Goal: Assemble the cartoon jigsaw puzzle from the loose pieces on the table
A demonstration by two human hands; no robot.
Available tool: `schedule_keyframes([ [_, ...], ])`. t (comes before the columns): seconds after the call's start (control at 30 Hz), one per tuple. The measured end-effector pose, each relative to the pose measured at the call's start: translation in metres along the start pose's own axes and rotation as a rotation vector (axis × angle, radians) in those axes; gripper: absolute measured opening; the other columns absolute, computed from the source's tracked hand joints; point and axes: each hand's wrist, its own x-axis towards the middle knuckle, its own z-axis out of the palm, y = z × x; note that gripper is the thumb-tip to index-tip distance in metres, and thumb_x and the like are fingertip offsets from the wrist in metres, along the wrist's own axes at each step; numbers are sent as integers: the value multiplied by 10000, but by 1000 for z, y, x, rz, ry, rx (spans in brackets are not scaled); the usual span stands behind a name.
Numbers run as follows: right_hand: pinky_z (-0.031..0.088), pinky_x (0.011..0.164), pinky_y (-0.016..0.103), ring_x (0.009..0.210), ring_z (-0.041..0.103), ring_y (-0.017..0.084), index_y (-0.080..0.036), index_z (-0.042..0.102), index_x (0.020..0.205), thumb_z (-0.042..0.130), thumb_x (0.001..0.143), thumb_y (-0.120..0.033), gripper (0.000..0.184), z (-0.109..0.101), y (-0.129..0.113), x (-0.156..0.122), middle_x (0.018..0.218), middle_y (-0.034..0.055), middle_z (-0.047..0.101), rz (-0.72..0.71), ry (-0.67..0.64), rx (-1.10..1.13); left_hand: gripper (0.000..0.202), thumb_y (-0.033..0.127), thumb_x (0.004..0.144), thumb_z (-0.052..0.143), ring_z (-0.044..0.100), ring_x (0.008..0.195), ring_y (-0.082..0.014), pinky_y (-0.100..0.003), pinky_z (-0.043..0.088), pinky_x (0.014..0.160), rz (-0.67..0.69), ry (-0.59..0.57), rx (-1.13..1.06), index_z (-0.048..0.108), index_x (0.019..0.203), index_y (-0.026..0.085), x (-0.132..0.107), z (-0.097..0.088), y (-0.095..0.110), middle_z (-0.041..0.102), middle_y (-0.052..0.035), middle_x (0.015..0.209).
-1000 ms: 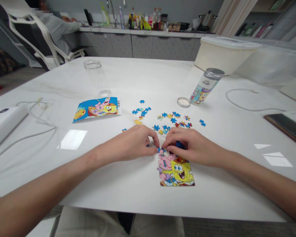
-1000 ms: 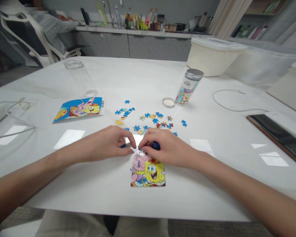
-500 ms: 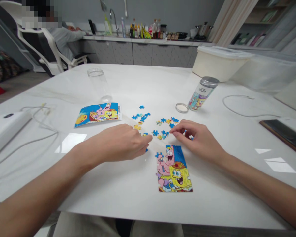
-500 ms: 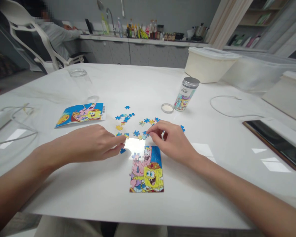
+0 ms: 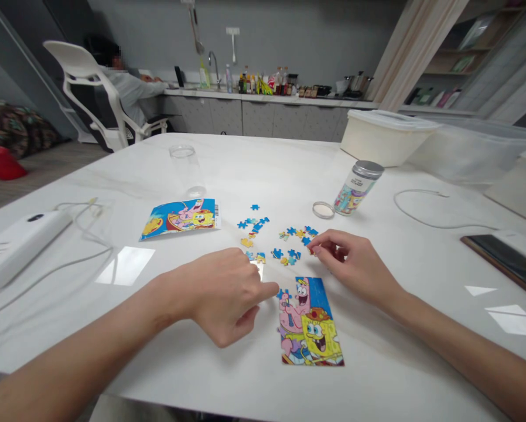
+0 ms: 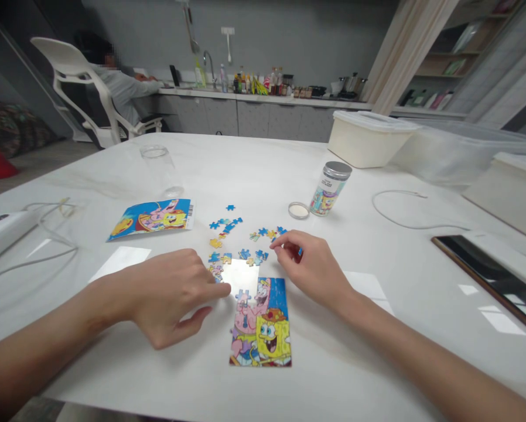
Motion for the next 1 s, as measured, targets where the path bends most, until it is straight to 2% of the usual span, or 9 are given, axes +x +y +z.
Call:
schedule_keyframes([
  [0.13,417,560,283,583,523,134,-192,688,830,573,839,-267,138,1,0,0,682,15,642,1,-3,-15,35,214,656,534,424,385,-152,-337,201,409,-13,-8,31,568,649,209,1,4,-1,545,-4,485],
  [0.27,418,562,287,591,529,142,-188,689,833,568,843,-285,156,0,1,0,667,18,636,21,1,-24,183,227,769,520,422,362,-138,-335,172,410,-7,24,89,559,594,197,3,9,-3,549,-7,460],
  [0.37,427,570,293,596,533,147,-186,689,839,561,846,-293,167,-1,1,0,665,21,634,28,-11,-29,243,225,858,493,434,354,-127,-328,172,412,9,74,139,559,626,192,5,12,-4,560,1,453],
  [0.53,431,562,293,573,522,143,-189,688,821,554,848,-310,183,-1,-1,1,636,16,619,13,-9,-46,145,200,862,495,434,348,-132,-325,186,397,39,124,160,547,727,201,6,14,-4,562,17,456],
  [0.7,439,570,293,595,546,148,-195,694,834,559,845,-297,170,0,0,0,675,22,648,22,-21,-58,103,264,874,507,440,349,-130,-309,186,392,29,124,157,563,813,202,6,16,-2,553,26,451],
  [0.83,442,570,289,597,548,145,-197,695,839,559,844,-288,163,-1,0,-1,701,25,667,29,-26,-57,103,281,870,523,445,350,-124,-317,167,398,26,103,161,569,821,202,7,15,-2,553,32,450],
  [1.0,426,543,284,561,537,136,-197,692,829,551,848,-295,172,-1,-2,-1,682,22,664,7,-28,-77,100,261,877,504,407,336,-122,-315,192,388,31,135,147,551,808,206,7,14,-1,537,39,439],
])
